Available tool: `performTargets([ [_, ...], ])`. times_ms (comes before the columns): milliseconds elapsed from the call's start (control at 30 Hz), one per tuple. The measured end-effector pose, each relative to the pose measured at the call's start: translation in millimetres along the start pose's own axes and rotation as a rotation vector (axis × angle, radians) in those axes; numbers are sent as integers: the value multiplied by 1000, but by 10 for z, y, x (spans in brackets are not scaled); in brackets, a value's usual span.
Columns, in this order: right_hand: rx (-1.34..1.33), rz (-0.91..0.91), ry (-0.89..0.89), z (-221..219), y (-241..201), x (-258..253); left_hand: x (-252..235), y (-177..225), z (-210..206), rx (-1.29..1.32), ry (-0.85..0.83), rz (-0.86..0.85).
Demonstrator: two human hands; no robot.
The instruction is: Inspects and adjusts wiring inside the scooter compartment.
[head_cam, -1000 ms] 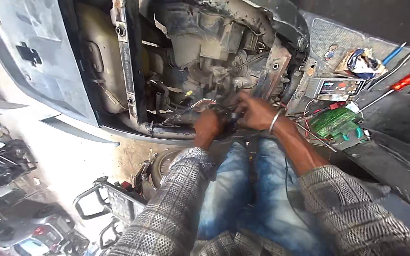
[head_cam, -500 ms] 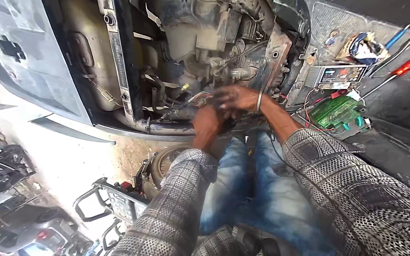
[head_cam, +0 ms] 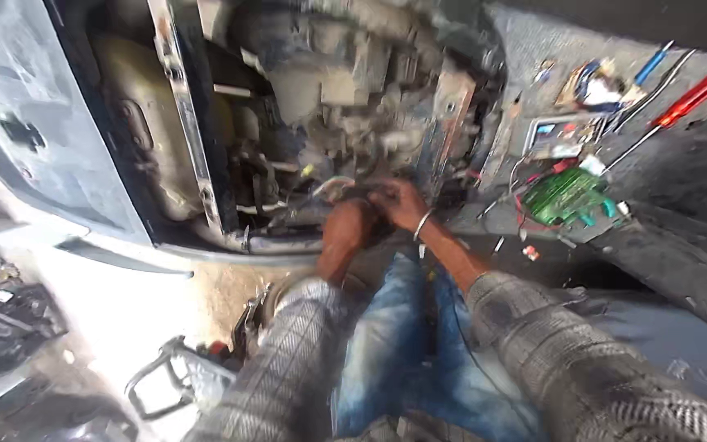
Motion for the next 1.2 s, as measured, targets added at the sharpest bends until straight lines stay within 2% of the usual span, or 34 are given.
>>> performTargets([
  [67,153,115,-67,-32,-122,-156,4,89,92,-73,52,9],
  [167,618,313,-354,-291,-322,-151,53,45,126,-155,59,71],
  [267,853,339,-516,-419,-385,-117,69,56,108,-145,80,76],
  [300,821,321,-508,-393,-394,-139,53,57,101,-116,85,64],
  [367,613,222,-379,-244,-365,-204,-18,-17,77,-53,53,98],
  [433,355,37,-182,-23,-219,-170,-104,-100,53,-7,26,138],
  [500,256,-131,-91,40,35,-18,-129,-150,61,29,27,158],
  [600,354,-273,-142,-36,318,135,-135,-159,62,55,60,184],
  [700,393,-310,-205,-117,329,24,-161,-167,60,70,62,184],
  [767,294,-333,-210,-172,358,-23,-188,-171,52,108,48,137],
  [833,75,-377,-217,-194,365,-19,-226,-157,49,139,32,96],
  [900,26,-343,-230,-181,373,-28,-240,-172,40,138,33,102],
  [967,106,-223,-196,-121,348,-50,-233,-208,27,118,50,143],
  [1100,530,8,-195,154,-14,92,-198,-213,-30,99,29,148],
  [1200,780,82,-269,306,-266,219,-214,-150,-94,112,-37,75],
])
Point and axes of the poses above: each hand's wrist, its own x-axis away from the middle knuckle, its own z-axis out of the back of the hand, y = z × x, the point moved 9 cm from there along -x, towards the middle knuckle, and after that the axes turned 13 degrees about y, right-handed, at the moved point
